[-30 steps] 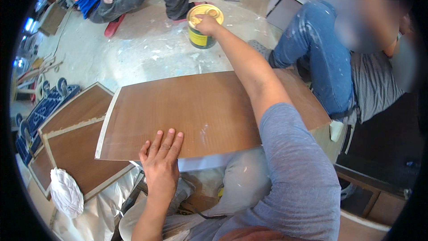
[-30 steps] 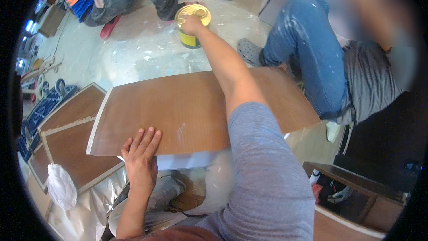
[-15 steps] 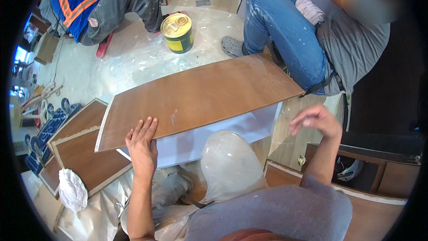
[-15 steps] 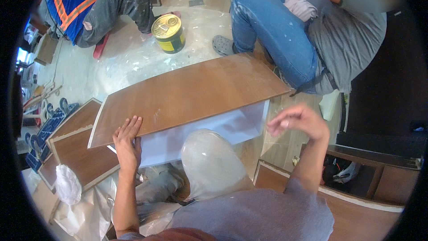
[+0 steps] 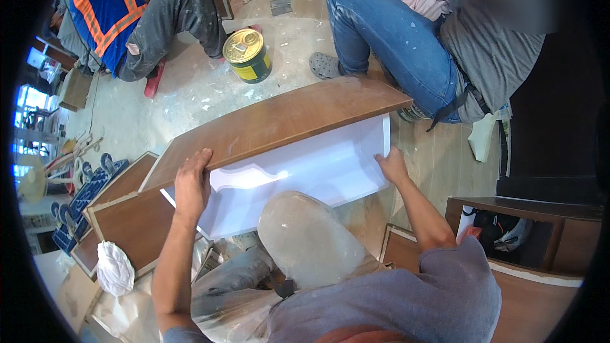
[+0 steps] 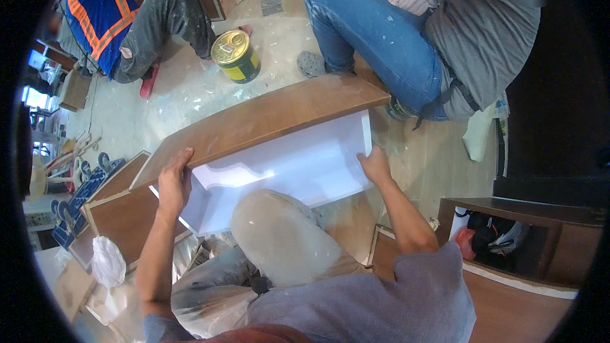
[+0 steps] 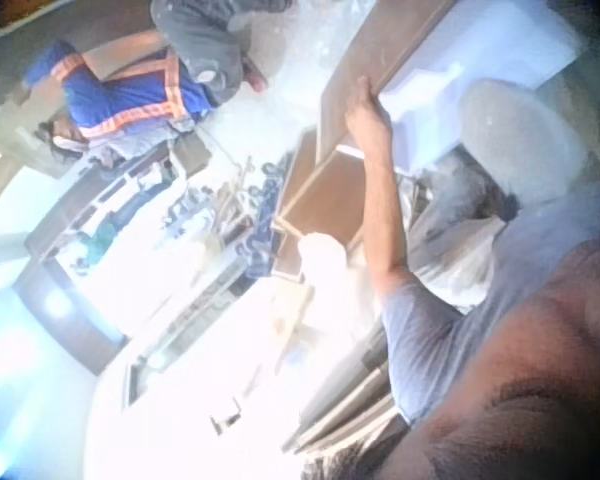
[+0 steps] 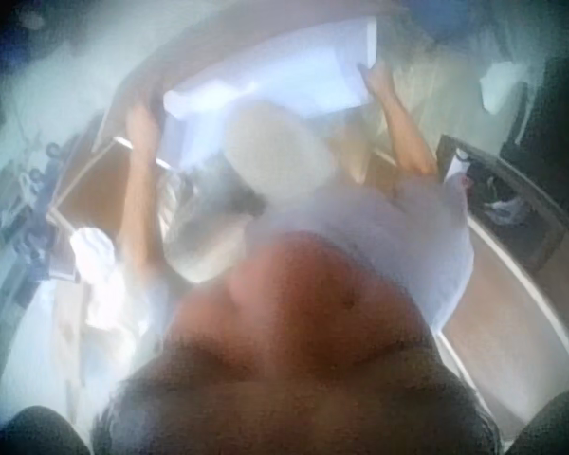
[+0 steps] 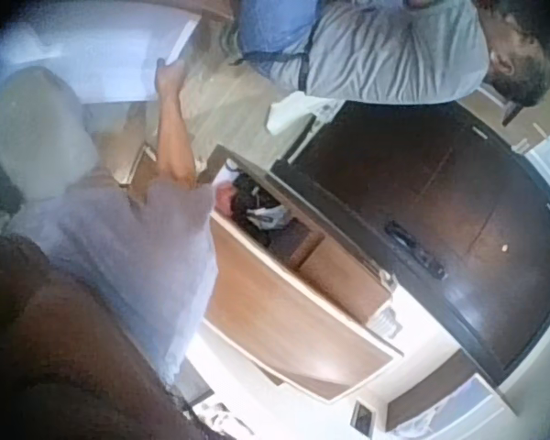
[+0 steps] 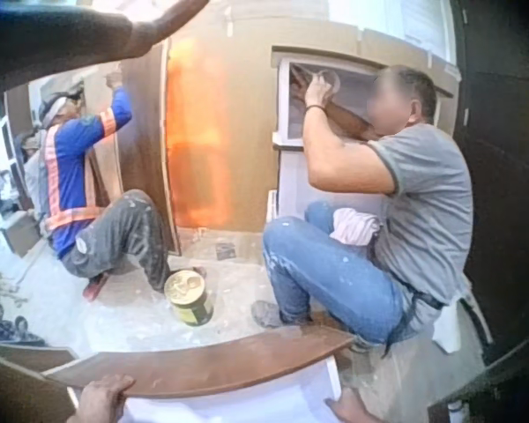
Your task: The person applies adhesive to the edges of a wooden drawer using a caulking gun and then wipes the edges with a cloth. The person is sitting on the floor in a workshop environment.
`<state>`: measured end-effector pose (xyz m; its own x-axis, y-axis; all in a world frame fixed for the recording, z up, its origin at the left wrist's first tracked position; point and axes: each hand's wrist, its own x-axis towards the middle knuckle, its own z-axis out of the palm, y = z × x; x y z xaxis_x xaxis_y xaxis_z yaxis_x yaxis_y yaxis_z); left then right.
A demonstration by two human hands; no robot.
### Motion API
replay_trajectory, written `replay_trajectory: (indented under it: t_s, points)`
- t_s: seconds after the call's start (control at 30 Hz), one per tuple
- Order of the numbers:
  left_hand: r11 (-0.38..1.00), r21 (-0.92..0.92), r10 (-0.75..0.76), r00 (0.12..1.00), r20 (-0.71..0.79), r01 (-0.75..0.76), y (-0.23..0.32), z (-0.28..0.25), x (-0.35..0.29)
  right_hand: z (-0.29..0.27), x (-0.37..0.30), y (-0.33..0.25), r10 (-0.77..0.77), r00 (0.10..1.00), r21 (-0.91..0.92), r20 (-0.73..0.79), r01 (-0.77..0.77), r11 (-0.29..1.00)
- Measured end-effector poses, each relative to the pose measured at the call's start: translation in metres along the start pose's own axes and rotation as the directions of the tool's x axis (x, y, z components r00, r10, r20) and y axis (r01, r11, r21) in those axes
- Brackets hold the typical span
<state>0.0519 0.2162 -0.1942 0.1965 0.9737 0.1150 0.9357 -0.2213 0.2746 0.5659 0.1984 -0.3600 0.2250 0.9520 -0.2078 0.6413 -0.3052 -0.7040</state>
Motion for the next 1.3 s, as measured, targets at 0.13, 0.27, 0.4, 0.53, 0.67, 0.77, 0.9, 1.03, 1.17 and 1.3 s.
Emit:
replay_trajectory:
  t_s: [0.13, 0.27, 0.4, 0.53, 0.67, 0.77, 0.9, 1.03, 1.17, 1.3]
  points:
    - [0.996, -0.079, -0.030, 0.995, 0.099, 0.038, -0.015, 0.004, 0.044, 0.001, 0.001, -0.006, 0.111, 0.993, -0.079, 0.043, -0.107, 0.991]
    - [0.996, -0.092, -0.012, 0.991, 0.130, 0.024, -0.025, 0.011, 0.082, 0.001, 0.015, -0.011, 0.136, 0.989, -0.101, 0.059, -0.130, 0.986]
    - [0.994, -0.111, -0.001, 0.983, 0.181, 0.022, -0.037, 0.023, 0.114, 0.000, 0.031, -0.018, 0.173, 0.980, -0.136, 0.097, -0.159, 0.978]
    - [0.991, -0.125, -0.006, 0.972, 0.235, 0.036, -0.047, 0.033, 0.132, -0.002, 0.041, -0.023, 0.244, 0.956, -0.184, 0.165, -0.213, 0.960]
    - [0.976, -0.217, 0.018, 0.983, 0.183, 0.023, -0.048, 0.036, 0.132, -0.003, 0.040, -0.024, 0.211, 0.966, -0.184, 0.152, -0.182, 0.966]
    - [0.984, -0.167, -0.019, 0.976, 0.219, 0.057, -0.045, 0.032, 0.129, -0.003, 0.037, -0.025, 0.202, 0.967, -0.159, 0.157, -0.178, 0.971]
    - [0.982, -0.169, -0.042, 0.975, 0.217, 0.080, -0.039, 0.028, 0.130, -0.003, 0.036, -0.027, 0.217, 0.965, -0.153, 0.149, -0.195, 0.969]
    - [0.985, -0.148, -0.058, 0.977, 0.207, 0.090, -0.036, 0.026, 0.129, -0.003, 0.034, -0.028, 0.234, 0.961, -0.164, 0.150, -0.209, 0.964]
    - [0.987, -0.137, -0.058, 0.980, 0.193, 0.085, -0.035, 0.026, 0.121, -0.004, 0.028, -0.028, 0.206, 0.970, -0.109, 0.128, -0.192, 0.975]
    - [0.982, -0.164, -0.060, 0.980, 0.192, 0.093, -0.037, 0.025, 0.117, -0.004, 0.026, -0.027, 0.223, 0.966, -0.115, 0.130, -0.209, 0.971]
